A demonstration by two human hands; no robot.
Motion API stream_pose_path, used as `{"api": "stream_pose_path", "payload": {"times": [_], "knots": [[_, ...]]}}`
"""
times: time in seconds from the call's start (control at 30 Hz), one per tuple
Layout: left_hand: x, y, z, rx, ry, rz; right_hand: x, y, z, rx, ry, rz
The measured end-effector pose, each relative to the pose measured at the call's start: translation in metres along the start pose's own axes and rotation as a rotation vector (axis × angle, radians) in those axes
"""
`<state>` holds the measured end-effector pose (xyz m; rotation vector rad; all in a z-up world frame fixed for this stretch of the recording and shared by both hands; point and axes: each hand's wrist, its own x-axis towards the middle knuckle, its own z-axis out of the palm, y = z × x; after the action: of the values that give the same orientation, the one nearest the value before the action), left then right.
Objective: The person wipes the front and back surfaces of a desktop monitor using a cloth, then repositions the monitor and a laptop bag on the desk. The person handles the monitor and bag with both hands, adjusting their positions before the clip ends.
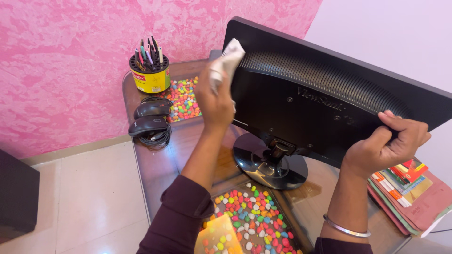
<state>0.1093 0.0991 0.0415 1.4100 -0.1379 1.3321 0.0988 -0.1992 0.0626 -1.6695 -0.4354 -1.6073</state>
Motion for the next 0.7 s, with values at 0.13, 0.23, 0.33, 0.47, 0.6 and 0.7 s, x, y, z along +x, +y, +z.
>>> {"api": "stream_pose_path", "payload": {"times": [0.13,0.23,0.33,0.47,0.6,0.7], "knots": [[0.022,-0.029,-0.008,-0.504,0.354,-0.317,0.001,-0.001,-0.002,0.06,-0.028,0.015],[0.026,-0.029,-0.018,-0.603,0.419,-0.204,0.001,0.004,-0.005,0.139,-0.05,0.049],[0.025,-0.013,-0.018,-0.451,0.364,-0.136,0.001,0.01,-0.005,0.202,-0.041,0.078],[0.01,0.022,-0.004,-0.17,0.151,0.059,0.0,0.013,-0.005,0.205,-0.036,0.073],[0.001,0.049,0.003,0.145,-0.15,0.349,0.001,0.011,-0.005,0.219,-0.036,0.099],[-0.004,0.051,0.01,0.169,-0.152,0.317,0.002,0.009,-0.006,0.187,-0.048,0.082]]}}
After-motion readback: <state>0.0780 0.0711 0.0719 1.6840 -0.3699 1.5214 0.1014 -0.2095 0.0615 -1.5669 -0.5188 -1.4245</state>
